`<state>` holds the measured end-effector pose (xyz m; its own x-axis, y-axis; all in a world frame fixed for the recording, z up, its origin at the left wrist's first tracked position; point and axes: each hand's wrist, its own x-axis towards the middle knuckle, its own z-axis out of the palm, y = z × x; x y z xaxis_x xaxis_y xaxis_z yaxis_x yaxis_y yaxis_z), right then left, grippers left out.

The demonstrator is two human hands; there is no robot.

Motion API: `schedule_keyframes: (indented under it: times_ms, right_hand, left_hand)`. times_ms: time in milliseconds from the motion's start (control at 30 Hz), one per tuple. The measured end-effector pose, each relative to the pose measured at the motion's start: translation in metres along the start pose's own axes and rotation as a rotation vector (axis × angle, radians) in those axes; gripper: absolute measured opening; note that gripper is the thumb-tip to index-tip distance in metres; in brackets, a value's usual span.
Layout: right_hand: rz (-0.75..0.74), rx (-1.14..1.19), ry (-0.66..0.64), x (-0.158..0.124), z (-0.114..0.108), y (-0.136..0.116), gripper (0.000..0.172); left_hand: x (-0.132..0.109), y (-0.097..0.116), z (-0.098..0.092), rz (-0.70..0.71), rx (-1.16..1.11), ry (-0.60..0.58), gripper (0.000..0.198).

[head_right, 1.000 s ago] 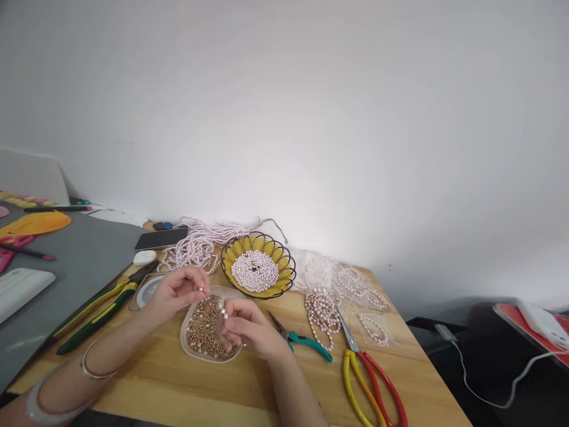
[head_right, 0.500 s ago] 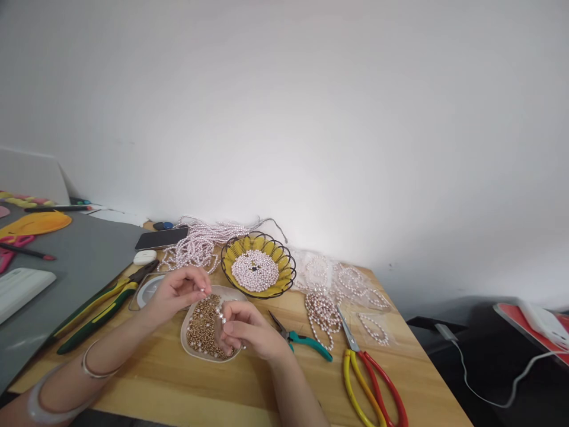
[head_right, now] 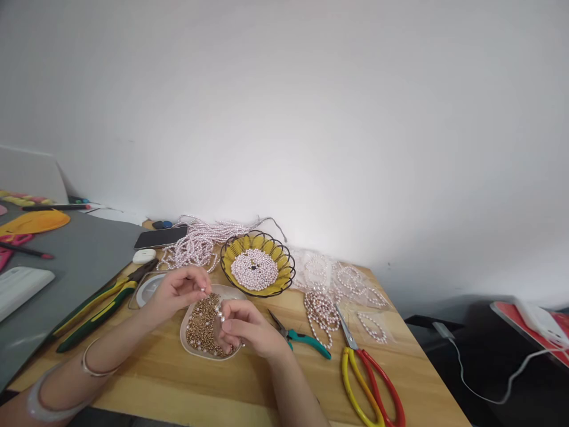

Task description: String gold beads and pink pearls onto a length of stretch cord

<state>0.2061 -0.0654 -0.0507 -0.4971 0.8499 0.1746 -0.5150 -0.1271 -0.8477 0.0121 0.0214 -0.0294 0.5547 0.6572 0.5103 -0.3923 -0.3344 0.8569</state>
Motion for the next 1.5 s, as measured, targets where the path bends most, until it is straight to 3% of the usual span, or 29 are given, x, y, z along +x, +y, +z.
schedule_keyframes:
  times_ms: [1500]
  right_hand:
    - [0.033, -0.025, 0.010, 0.0000, -0.0010, 0.0030, 0.035]
  left_hand:
    - [0.0016, 0.0060, 0.0021, -0.091, 0.074, -0.024, 0.023]
